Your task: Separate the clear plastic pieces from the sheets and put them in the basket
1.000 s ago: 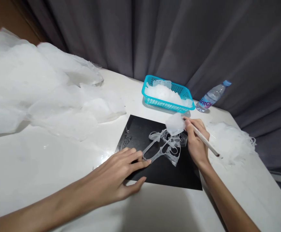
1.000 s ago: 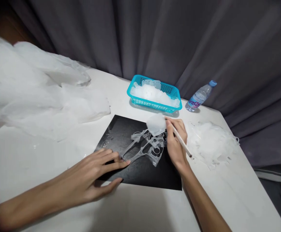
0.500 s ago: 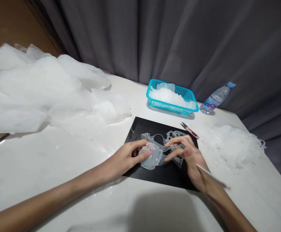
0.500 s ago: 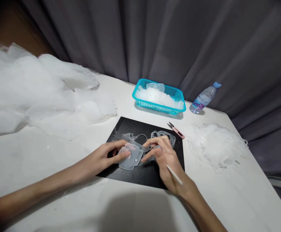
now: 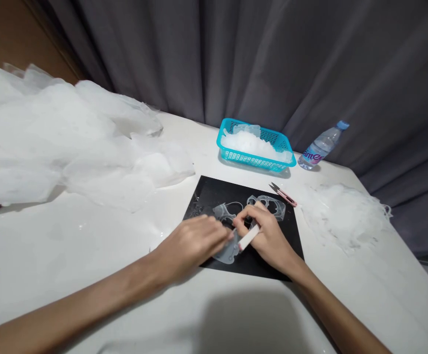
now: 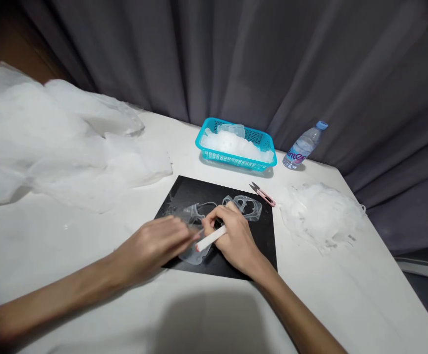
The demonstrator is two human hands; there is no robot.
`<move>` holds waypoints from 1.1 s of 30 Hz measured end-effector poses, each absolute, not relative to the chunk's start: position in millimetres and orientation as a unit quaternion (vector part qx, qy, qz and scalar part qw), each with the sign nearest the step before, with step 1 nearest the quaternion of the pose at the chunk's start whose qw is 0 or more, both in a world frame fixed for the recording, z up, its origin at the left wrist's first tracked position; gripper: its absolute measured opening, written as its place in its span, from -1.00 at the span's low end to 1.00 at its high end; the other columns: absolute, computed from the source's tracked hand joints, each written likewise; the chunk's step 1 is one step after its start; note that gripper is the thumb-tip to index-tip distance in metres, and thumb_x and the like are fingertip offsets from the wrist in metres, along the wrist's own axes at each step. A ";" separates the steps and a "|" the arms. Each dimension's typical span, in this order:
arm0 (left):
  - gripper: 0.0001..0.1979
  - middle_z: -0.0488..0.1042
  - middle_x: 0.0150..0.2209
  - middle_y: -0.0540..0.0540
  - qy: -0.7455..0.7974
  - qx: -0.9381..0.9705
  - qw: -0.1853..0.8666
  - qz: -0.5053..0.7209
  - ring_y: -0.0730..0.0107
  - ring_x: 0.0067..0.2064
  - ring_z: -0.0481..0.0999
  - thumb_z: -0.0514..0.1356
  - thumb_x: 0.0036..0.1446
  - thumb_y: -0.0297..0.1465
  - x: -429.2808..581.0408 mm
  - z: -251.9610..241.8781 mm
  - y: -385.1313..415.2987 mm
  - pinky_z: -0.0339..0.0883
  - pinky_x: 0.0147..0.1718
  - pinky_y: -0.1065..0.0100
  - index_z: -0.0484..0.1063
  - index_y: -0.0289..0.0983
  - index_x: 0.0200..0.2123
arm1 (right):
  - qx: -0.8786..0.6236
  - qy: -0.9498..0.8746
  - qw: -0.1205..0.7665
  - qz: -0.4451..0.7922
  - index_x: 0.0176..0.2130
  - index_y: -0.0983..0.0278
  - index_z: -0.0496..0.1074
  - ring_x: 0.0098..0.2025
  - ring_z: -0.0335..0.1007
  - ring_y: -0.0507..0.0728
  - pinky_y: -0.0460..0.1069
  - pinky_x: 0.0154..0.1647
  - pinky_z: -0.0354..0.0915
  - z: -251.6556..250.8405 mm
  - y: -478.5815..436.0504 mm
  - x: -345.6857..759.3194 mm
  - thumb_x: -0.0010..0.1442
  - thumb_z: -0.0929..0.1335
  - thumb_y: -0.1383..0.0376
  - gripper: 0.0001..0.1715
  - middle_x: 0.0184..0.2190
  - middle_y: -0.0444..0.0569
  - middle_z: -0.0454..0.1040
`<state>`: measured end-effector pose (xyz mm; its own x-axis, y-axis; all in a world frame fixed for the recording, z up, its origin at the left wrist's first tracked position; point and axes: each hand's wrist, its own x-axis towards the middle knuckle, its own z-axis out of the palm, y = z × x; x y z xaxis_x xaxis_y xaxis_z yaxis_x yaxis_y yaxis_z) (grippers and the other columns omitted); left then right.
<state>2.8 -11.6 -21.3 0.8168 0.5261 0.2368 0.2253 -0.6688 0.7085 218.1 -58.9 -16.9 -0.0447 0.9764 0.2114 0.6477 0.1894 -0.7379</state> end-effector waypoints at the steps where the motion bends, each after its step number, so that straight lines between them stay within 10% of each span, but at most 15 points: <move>1: -0.65 0.61 -0.30 -0.16 0.183 0.903 0.316 0.226 0.18 -0.21 0.57 0.03 0.51 -0.32 1.0 -23.5 -16.4 0.41 -0.12 0.19 0.62 -0.22 -0.18 | -0.610 -0.678 0.356 0.204 -0.37 0.21 0.47 -0.26 0.38 0.15 0.02 -0.22 0.27 -19.8 -56.4 221.1 0.34 0.36 0.30 -0.79 -0.39 -0.09 0.51; 15: -0.70 0.67 -0.17 -0.16 0.304 0.494 0.780 0.235 0.13 -0.15 0.72 0.24 0.40 -0.12 4.0 -17.7 14.3 0.57 -0.01 0.08 0.44 -0.25 -0.11 | -0.638 -0.729 0.249 0.014 0.24 0.24 0.40 -0.01 0.46 0.35 0.21 -0.03 0.38 -41.1 -55.3 261.2 0.42 0.34 -0.02 -0.43 -0.03 0.15 0.55; 21: -0.74 0.69 -0.09 -0.29 0.309 0.431 0.809 0.254 0.00 -0.06 0.73 0.23 0.42 -0.20 3.1 -12.6 14.0 0.56 0.07 -0.01 0.49 -0.30 -0.12 | -0.636 -0.670 0.382 0.028 -0.18 0.23 0.55 -0.21 0.51 0.22 0.10 -0.16 0.38 -8.0 -63.7 294.5 0.47 0.29 0.12 -0.67 -0.25 0.02 0.60; 26: -0.60 0.68 -0.05 -0.35 0.298 0.400 0.829 0.251 -0.07 -0.02 0.71 0.18 0.43 -0.09 1.7 -13.4 17.3 0.49 0.14 -0.08 0.51 -0.33 -0.02 | -0.720 -0.368 0.550 -0.209 -0.31 0.24 0.56 -0.46 0.31 0.19 0.14 -0.36 0.21 21.6 -78.1 385.1 0.30 0.37 0.00 -0.61 -0.50 -0.02 0.40; 33: -0.51 0.68 -0.04 -0.37 0.288 0.384 0.843 0.243 -0.09 0.03 0.69 0.15 0.43 -0.03 2.8 -11.6 17.0 0.47 0.17 -0.07 0.49 -0.36 0.03 | -0.908 -0.262 0.272 -0.182 -0.36 0.14 0.56 -0.25 0.31 0.51 0.33 -0.34 0.03 -0.7 -107.2 480.1 0.17 0.39 -0.03 -0.67 -0.55 0.01 0.14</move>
